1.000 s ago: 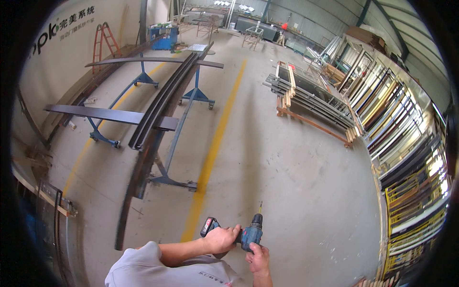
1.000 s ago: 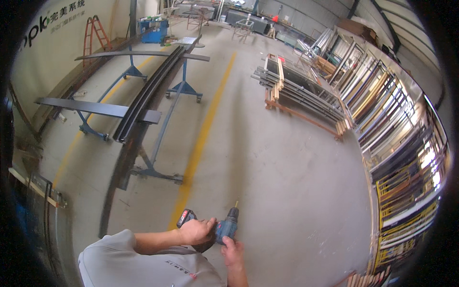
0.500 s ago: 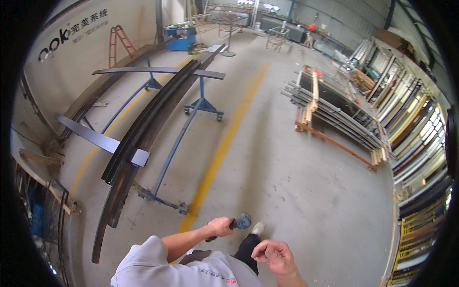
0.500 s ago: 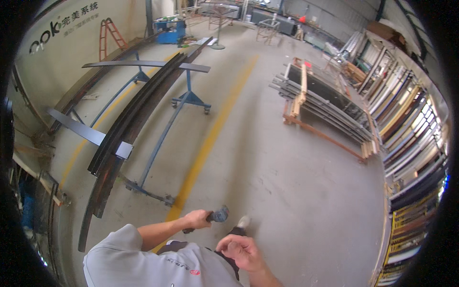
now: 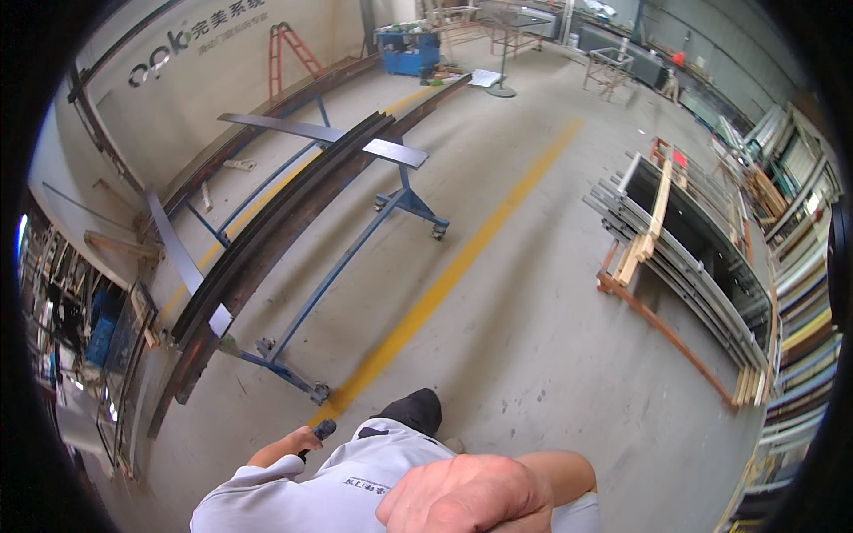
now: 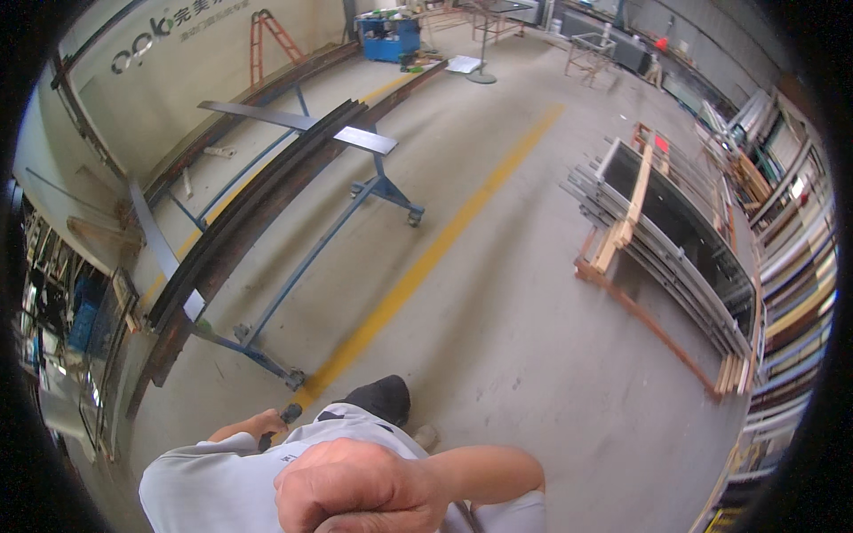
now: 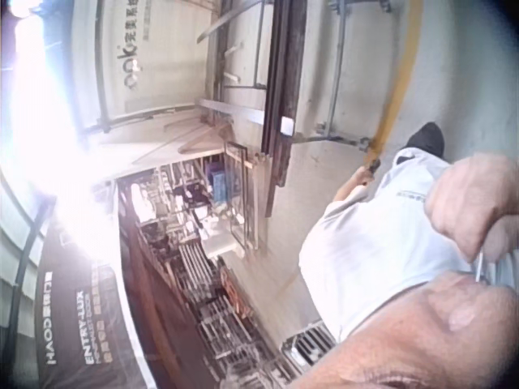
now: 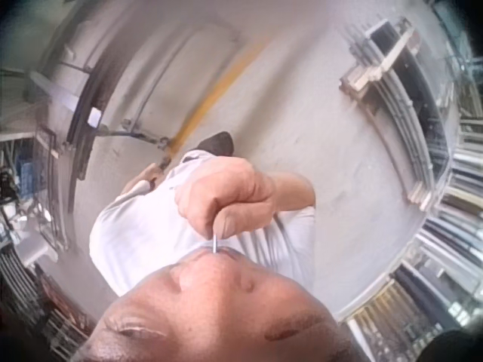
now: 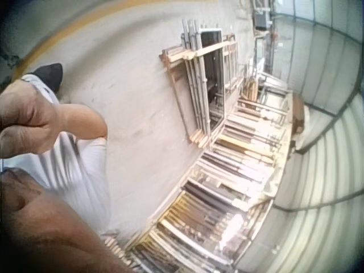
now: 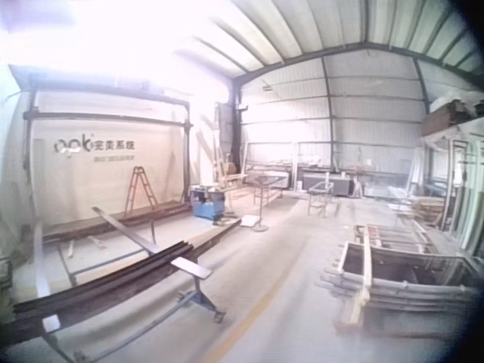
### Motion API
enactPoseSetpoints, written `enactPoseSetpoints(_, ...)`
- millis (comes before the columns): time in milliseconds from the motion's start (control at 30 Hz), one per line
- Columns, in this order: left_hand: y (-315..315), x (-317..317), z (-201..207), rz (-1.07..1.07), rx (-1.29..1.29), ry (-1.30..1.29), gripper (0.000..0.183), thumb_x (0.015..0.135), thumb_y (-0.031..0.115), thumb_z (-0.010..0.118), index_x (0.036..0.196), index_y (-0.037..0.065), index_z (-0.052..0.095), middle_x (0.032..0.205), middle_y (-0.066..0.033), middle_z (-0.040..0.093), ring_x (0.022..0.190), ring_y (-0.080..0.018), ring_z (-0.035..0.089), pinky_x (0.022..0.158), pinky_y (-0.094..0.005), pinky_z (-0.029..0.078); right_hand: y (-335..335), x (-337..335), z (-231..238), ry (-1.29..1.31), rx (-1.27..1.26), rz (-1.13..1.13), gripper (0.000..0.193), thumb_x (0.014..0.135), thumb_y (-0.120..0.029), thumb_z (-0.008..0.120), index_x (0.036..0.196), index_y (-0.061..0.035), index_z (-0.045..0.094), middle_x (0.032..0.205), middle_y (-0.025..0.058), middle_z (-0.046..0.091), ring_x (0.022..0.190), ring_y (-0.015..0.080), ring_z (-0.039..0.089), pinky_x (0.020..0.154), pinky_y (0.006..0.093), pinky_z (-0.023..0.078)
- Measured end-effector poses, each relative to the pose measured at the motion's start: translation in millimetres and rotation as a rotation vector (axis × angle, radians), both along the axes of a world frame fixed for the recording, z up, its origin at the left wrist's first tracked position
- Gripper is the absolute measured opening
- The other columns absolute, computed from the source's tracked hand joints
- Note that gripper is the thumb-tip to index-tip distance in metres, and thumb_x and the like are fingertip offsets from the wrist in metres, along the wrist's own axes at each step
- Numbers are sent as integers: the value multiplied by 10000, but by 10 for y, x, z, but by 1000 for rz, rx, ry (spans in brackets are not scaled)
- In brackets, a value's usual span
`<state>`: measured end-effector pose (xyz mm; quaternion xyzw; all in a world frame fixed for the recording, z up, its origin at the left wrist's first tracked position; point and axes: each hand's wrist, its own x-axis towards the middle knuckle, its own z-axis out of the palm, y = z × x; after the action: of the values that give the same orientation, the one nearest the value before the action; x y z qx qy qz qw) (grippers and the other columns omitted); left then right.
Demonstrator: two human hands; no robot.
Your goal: The person drills holes into metal frame pieces using a power drill, secures several components together with screws and a screwdriver, assembles a small blue metal bracket by hand, and picks up a hand grinder at a workbench.
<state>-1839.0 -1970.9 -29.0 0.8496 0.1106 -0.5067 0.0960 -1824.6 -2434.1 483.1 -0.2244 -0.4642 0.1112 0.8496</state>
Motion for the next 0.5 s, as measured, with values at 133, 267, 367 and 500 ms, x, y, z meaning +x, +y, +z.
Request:
enactPoseSetpoints(133, -897, 335, -30, 193, -18, 88, 460, 675, 353, 802, 971, 6, 753, 848, -86, 703, 789, -201, 663, 700, -369, 518, -976, 1066, -262, 33, -23, 61, 306, 1036, -260, 559, 909, 15, 605, 740, 96, 569, 624, 211, 501, 593, 359, 390)
enactPoseSetpoints(267, -2145, 1127, -525, 368, -57, 175, 515, 662, 391, 865, 998, 14, 766, 941, -83, 717, 860, -209, 657, 777, -376, 516, -1948, 2404, -803, 351, -229, -36, 282, 1049, -238, 523, 921, 5, 587, 649, 53, 499, 545, 149, 381, 575, 346, 310)
enactPoseSetpoints(367, -3346, 2359, -777, 325, -105, 93, 524, 672, 398, 855, 1006, 5, 765, 958, -89, 727, 876, -225, 662, 784, -384, 524, -2665, 3428, -1483, 678, -310, -67, 181, 1045, -150, 503, 924, -40, 580, 631, 13, 431, 563, 151, 350, 571, 335, 292)
enactPoseSetpoints(500, -4704, 4270, -603, 217, -214, 48, 443, 717, 342, 742, 1005, 6, 749, 979, -194, 735, 931, -310, 705, 807, -431, 547, -4088, 4176, -2194, 955, -319, -313, 233, 1025, -209, 504, 845, -69, 551, 639, 45, 443, 573, 158, 385, 565, 311, 303)
